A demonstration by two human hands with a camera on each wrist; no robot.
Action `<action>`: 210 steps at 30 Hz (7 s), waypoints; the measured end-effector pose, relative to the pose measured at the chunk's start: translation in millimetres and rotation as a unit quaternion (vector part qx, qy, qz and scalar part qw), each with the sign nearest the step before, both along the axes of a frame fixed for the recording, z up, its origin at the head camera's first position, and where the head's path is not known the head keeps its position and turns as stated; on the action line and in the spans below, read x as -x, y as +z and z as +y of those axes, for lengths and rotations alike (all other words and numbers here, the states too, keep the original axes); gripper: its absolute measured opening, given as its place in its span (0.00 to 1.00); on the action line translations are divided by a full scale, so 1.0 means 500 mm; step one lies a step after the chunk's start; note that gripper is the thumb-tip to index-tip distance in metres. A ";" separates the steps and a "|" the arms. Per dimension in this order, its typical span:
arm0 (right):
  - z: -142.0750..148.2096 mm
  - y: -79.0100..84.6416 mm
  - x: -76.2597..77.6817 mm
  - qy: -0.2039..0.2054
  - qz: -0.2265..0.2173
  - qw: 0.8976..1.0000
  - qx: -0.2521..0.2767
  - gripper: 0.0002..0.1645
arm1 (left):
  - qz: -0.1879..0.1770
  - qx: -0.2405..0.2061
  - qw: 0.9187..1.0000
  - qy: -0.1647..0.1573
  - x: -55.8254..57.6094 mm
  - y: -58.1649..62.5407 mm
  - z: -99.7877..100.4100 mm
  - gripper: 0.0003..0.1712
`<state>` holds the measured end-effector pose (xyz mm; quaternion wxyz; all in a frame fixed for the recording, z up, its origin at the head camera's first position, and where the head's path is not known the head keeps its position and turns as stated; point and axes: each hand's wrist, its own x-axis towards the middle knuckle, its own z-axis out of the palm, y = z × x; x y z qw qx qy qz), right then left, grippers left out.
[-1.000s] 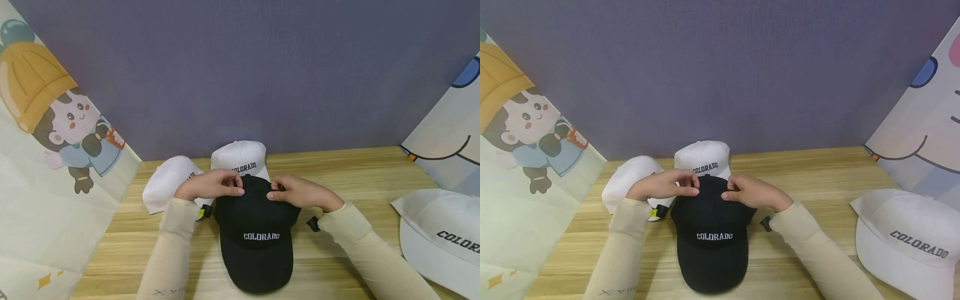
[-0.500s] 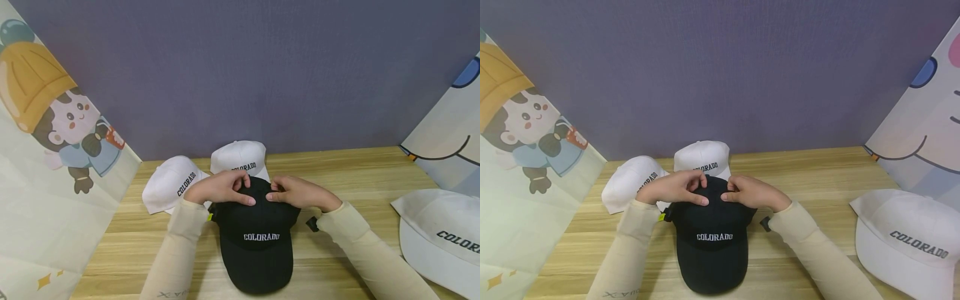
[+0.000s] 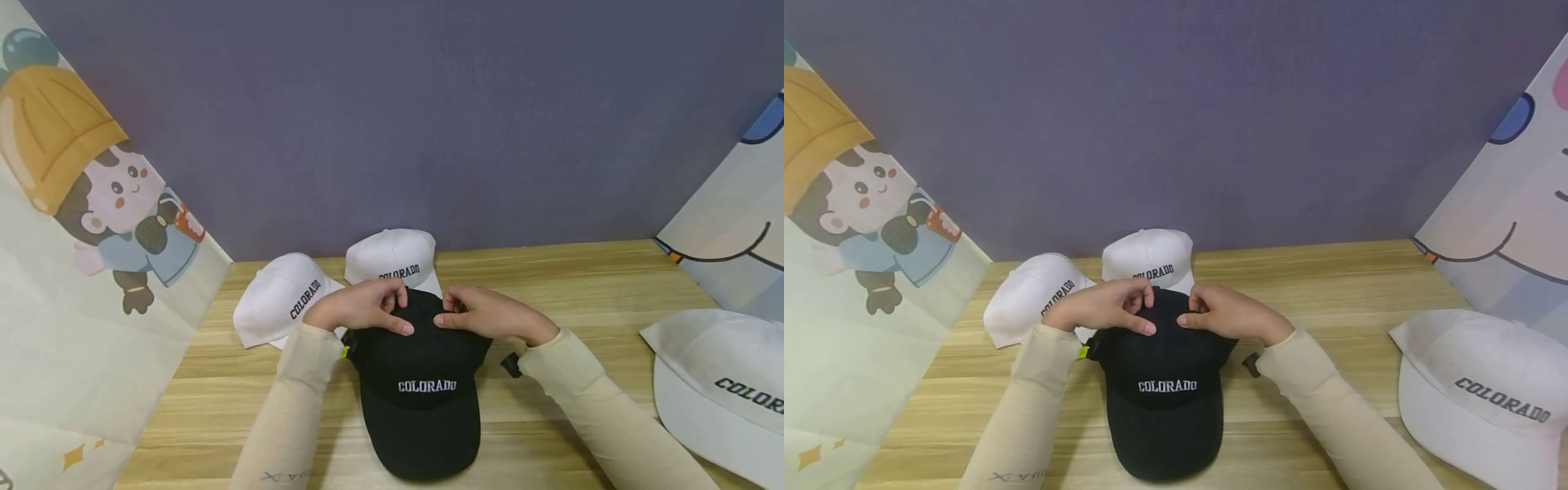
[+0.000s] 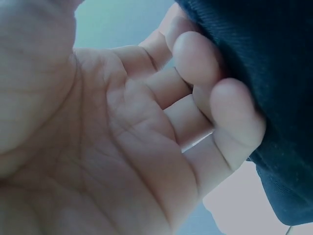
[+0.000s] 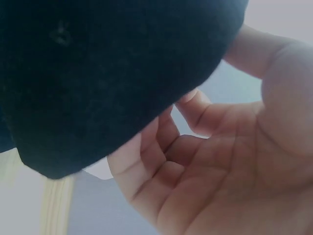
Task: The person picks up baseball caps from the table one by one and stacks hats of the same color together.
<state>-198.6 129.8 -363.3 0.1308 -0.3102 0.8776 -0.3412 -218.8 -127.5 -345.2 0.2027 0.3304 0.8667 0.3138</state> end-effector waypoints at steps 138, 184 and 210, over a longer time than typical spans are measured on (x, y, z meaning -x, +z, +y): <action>0.418 -0.028 0.043 -0.258 -0.125 0.954 0.093 0.27 | -0.009 -0.008 1.000 -0.006 -0.008 0.005 0.000 0.26; 0.410 -0.009 0.036 -0.186 -0.127 0.974 0.018 0.32 | 0.165 0.086 0.981 -0.059 -0.085 0.040 0.071 0.48; 0.407 0.010 0.028 -0.156 -0.126 0.979 -0.023 0.35 | 0.175 -0.031 0.917 0.356 0.020 0.042 -0.237 0.31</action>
